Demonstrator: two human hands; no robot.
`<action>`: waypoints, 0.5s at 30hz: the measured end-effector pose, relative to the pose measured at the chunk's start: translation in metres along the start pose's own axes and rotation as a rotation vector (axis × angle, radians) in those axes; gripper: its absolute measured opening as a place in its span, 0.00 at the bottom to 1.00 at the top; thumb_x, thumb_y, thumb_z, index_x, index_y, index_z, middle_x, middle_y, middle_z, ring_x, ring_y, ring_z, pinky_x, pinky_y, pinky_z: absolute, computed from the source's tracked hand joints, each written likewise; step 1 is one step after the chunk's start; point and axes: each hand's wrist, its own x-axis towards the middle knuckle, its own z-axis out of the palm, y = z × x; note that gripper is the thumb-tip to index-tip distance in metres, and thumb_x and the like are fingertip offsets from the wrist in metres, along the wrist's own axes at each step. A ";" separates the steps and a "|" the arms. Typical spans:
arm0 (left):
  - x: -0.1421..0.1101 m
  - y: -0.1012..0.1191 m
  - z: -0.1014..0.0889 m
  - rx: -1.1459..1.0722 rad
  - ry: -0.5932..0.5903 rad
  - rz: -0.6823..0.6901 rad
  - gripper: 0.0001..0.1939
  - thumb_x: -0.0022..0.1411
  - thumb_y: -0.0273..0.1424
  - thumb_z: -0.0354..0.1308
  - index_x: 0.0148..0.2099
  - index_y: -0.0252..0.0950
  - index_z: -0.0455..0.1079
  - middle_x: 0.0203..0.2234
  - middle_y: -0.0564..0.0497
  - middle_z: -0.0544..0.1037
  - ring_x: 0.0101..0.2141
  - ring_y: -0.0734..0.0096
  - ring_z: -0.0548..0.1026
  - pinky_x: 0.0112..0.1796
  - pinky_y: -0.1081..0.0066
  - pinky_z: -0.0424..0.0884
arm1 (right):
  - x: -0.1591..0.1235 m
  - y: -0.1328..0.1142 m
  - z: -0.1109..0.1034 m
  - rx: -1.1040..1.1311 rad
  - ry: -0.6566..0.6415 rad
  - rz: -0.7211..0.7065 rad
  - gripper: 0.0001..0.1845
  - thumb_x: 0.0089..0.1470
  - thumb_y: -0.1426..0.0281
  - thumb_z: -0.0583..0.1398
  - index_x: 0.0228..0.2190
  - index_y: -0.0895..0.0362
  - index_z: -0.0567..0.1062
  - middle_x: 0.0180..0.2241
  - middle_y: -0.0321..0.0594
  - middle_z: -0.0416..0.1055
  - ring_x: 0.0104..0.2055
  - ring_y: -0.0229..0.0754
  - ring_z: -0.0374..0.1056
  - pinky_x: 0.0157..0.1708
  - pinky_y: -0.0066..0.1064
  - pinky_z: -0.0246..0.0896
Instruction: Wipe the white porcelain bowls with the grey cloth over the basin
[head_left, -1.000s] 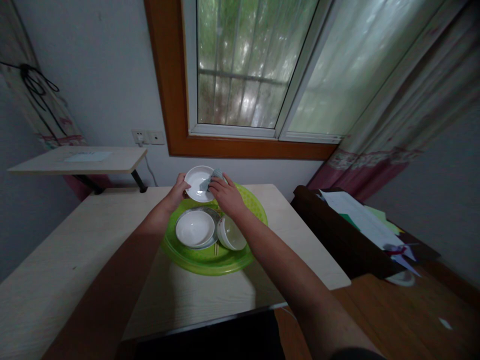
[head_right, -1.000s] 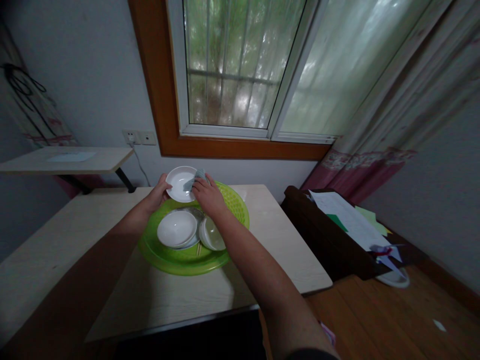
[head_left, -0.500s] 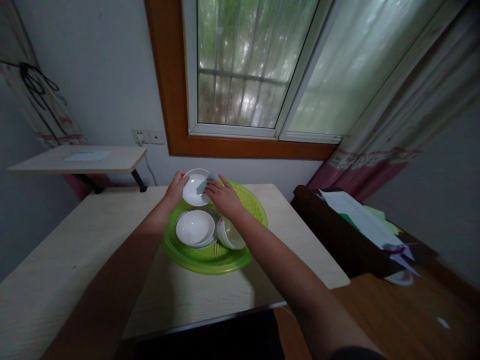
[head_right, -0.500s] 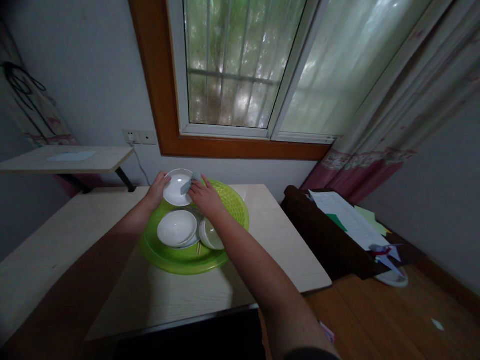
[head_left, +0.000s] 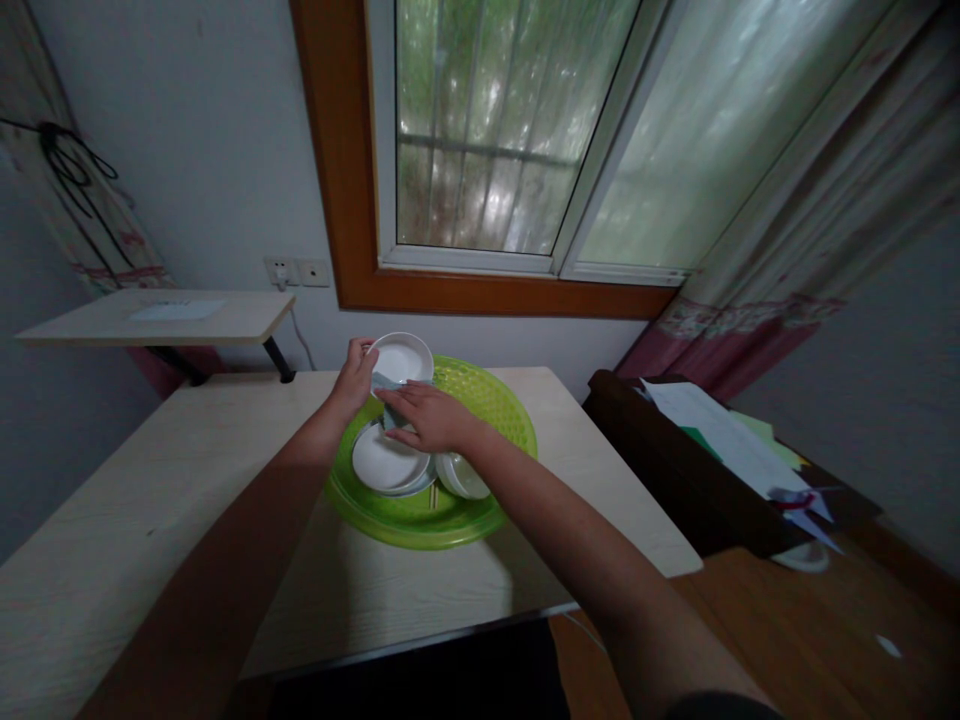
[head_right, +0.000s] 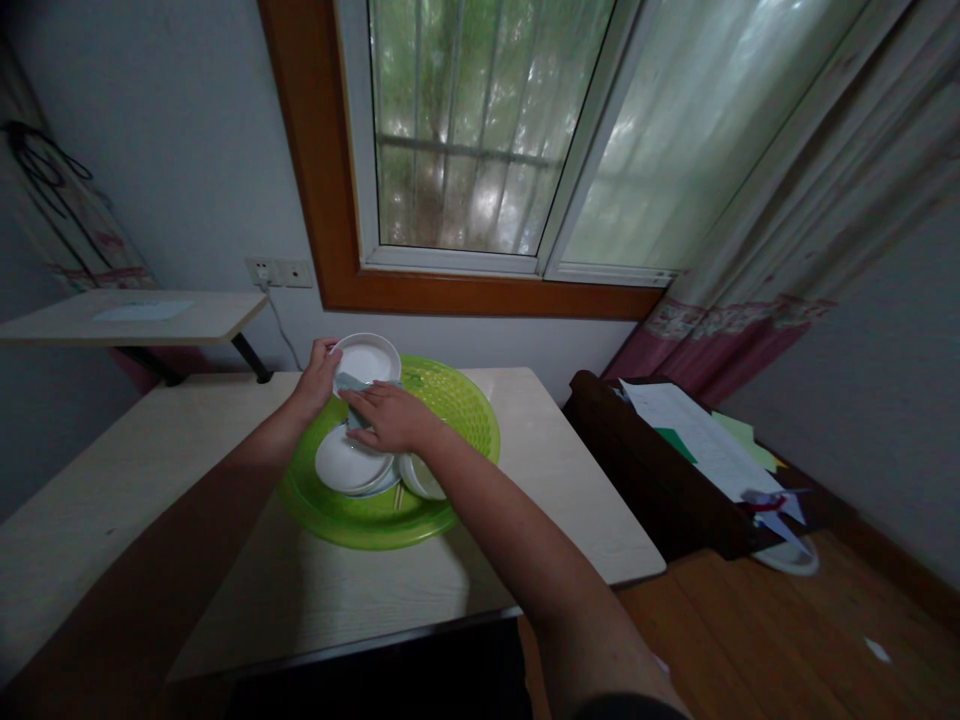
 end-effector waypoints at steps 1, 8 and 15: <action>0.000 0.000 0.000 -0.007 -0.004 0.008 0.19 0.66 0.45 0.52 0.53 0.38 0.63 0.44 0.47 0.71 0.46 0.64 0.71 0.51 0.63 0.67 | 0.000 0.000 0.000 0.007 -0.003 0.013 0.36 0.67 0.53 0.56 0.65 0.64 0.62 0.55 0.57 0.74 0.58 0.52 0.69 0.63 0.46 0.56; 0.001 0.000 0.000 -0.091 -0.028 0.006 0.20 0.64 0.39 0.53 0.56 0.39 0.65 0.48 0.46 0.73 0.49 0.60 0.70 0.54 0.60 0.67 | 0.001 0.010 0.002 -0.140 -0.001 0.179 0.16 0.65 0.71 0.59 0.53 0.63 0.74 0.51 0.53 0.77 0.56 0.51 0.69 0.68 0.49 0.46; 0.001 0.000 -0.001 -0.303 -0.142 -0.113 0.33 0.50 0.29 0.54 0.61 0.40 0.65 0.46 0.49 0.76 0.40 0.63 0.73 0.39 0.66 0.70 | -0.001 0.018 -0.009 -0.299 0.083 0.199 0.12 0.66 0.75 0.55 0.45 0.61 0.78 0.53 0.50 0.76 0.62 0.50 0.63 0.72 0.54 0.41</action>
